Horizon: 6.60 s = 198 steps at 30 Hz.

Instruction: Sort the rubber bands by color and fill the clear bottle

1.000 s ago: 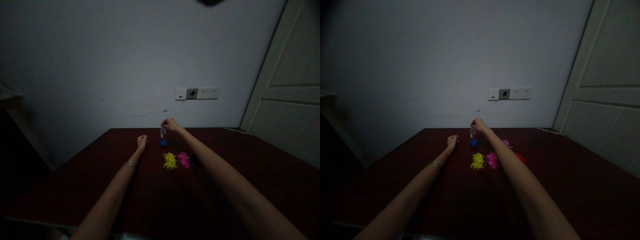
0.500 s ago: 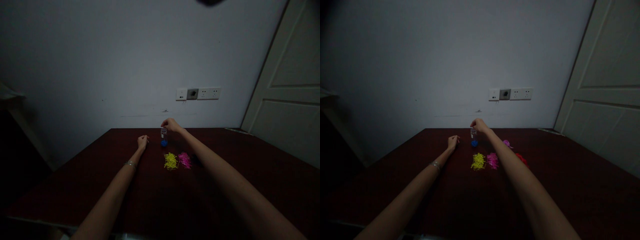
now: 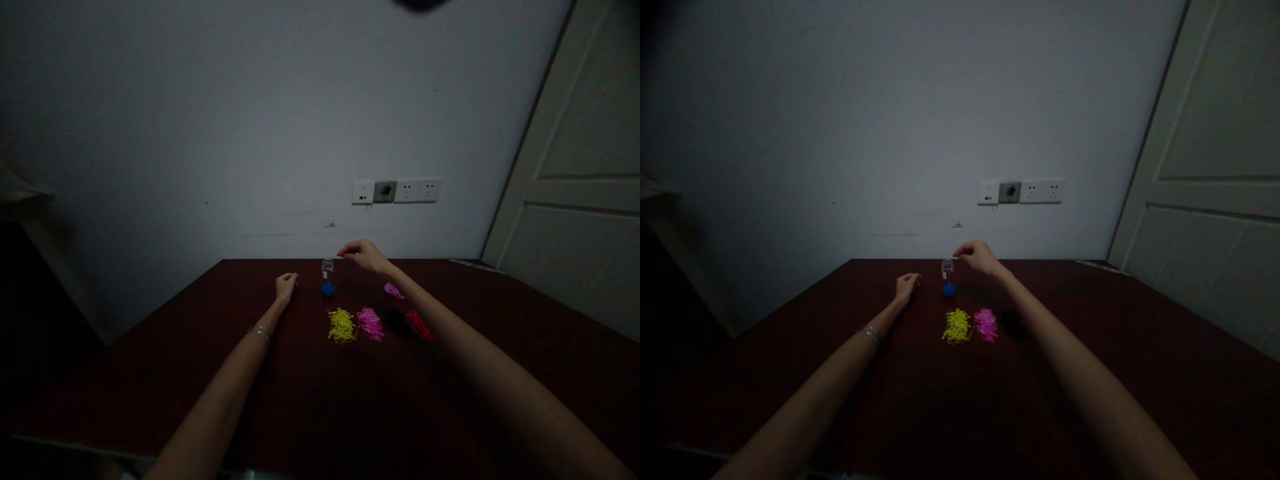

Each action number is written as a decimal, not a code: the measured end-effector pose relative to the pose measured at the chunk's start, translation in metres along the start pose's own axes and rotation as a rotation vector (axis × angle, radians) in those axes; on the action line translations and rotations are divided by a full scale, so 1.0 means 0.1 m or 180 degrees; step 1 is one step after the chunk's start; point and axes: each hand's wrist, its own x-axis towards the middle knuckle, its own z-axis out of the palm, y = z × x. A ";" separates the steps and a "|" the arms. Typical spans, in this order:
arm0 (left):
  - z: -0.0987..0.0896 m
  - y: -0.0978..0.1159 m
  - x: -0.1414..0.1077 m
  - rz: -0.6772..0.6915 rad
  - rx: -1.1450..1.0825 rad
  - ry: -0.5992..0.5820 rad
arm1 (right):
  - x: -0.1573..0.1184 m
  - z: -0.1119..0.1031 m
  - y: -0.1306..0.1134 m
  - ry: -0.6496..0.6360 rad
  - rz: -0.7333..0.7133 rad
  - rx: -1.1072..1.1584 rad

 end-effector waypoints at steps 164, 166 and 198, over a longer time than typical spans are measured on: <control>0.78 0.13 -0.34 -0.0261 -0.0856 -0.0982 | -0.47 0.00 0.15 -0.0220 0.0339 0.0691; 0.77 0.14 -0.34 -0.0277 -0.0836 -0.0984 | -0.37 -0.14 0.16 -0.0002 0.0403 0.0518; 0.79 0.14 -0.34 -0.0224 -0.0754 -0.1003 | -0.08 -0.27 0.34 -0.0347 0.0167 -0.0762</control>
